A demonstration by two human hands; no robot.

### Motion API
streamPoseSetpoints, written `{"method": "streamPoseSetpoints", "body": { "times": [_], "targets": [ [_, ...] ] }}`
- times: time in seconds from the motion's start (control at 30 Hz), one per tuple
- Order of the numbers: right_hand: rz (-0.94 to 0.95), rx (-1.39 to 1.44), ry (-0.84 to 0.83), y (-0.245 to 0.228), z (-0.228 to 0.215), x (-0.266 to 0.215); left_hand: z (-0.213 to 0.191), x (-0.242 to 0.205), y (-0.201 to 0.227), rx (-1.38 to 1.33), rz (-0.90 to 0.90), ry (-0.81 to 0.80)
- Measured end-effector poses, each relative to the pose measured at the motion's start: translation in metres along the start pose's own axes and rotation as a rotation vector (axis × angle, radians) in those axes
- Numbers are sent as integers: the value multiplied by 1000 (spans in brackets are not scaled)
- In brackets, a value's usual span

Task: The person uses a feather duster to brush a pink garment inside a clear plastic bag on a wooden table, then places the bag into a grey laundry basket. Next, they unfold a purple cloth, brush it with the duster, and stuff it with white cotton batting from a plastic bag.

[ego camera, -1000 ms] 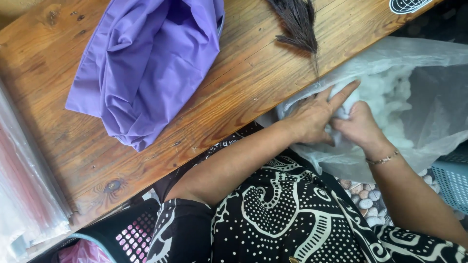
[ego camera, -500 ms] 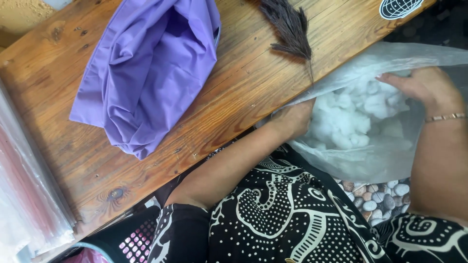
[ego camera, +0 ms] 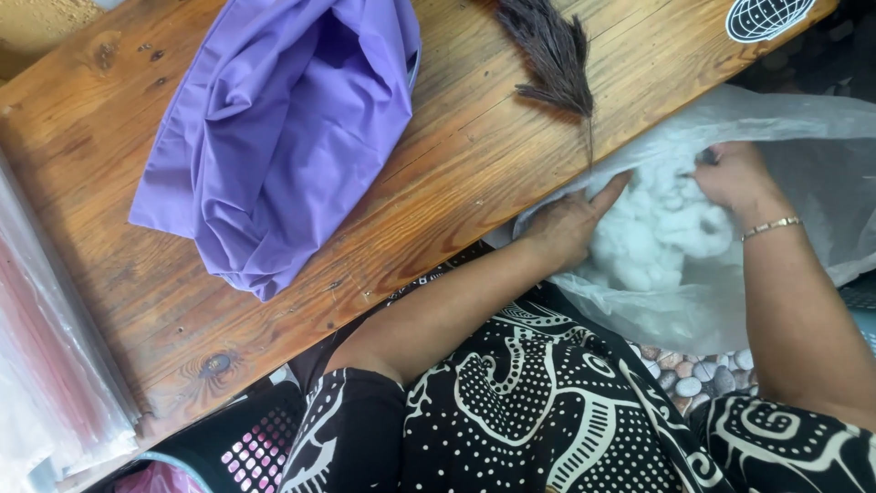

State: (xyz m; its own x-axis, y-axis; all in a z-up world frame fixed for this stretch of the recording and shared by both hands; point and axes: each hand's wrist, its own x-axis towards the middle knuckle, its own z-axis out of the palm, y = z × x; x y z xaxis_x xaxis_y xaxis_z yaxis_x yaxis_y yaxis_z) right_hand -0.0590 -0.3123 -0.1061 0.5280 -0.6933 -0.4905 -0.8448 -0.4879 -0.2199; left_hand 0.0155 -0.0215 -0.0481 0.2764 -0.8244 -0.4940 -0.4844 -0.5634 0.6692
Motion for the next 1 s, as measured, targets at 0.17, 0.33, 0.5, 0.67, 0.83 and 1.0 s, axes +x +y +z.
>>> {"method": "streamPoseSetpoints", "body": {
  "times": [0.17, 0.33, 0.5, 0.67, 0.83, 1.0],
  "targets": [
    [-401, 402, -154, -11, 4, -88, 2, 10, 1, -27, -2, 111],
    [-668, 187, -230, -71, -9, -175, -12, 4, 10, -80, -11, 115],
    [-560, -167, -99, -81, 24, -175, -21, -10, 21, -146, -8, 108],
    [-577, -434, 134, -17, 79, -86, -39, -29, 22, -240, -16, 115],
    [-576, -591, 122, -26, 80, -112, -47, -36, 31, -319, -19, 102],
    [-703, -589, 153, -55, 52, -173, -15, 5, 7, -373, 48, 96]
  ]
}}
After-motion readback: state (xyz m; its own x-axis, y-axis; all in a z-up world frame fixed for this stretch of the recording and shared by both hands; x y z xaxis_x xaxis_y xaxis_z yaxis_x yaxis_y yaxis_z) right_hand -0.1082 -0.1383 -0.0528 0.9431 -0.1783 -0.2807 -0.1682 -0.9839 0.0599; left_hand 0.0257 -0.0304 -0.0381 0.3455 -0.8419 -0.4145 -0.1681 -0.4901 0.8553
